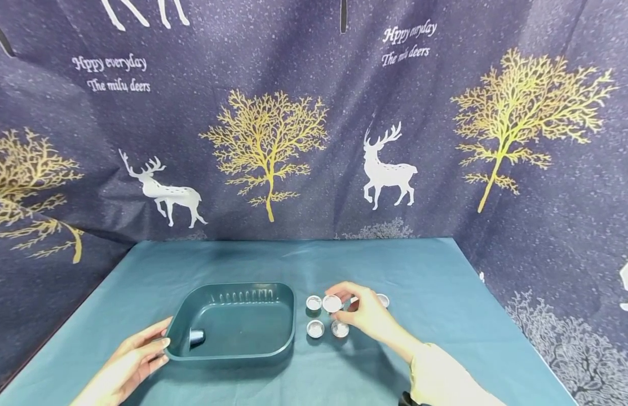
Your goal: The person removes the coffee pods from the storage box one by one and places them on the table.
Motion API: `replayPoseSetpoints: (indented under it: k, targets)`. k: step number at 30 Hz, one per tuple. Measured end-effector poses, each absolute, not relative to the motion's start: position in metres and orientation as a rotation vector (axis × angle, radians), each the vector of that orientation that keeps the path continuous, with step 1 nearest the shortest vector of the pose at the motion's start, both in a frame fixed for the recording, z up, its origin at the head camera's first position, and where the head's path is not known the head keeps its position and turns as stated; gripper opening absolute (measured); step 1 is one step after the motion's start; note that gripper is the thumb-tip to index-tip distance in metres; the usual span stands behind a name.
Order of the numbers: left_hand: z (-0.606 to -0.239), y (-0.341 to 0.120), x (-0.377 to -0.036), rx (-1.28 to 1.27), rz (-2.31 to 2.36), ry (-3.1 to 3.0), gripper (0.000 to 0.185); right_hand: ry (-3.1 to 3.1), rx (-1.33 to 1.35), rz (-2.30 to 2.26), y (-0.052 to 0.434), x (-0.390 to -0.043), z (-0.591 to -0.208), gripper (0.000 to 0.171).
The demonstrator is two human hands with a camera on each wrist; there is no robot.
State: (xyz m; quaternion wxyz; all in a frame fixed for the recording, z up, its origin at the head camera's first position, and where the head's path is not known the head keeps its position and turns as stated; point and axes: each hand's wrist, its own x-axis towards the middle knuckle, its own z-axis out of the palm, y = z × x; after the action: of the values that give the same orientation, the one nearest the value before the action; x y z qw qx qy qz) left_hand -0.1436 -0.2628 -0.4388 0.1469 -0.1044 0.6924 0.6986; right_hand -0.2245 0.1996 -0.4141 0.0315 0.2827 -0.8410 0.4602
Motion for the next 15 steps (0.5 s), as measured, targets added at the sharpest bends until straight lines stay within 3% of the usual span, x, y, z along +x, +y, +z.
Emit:
replayPoseSetpoints:
  k: [15]
  targets:
    - [-0.437,-0.262,-0.143,-0.349,2.007,1.997,0.073,-2.610,0.735,1.352,0.225,-0.217,-0.428,0.038]
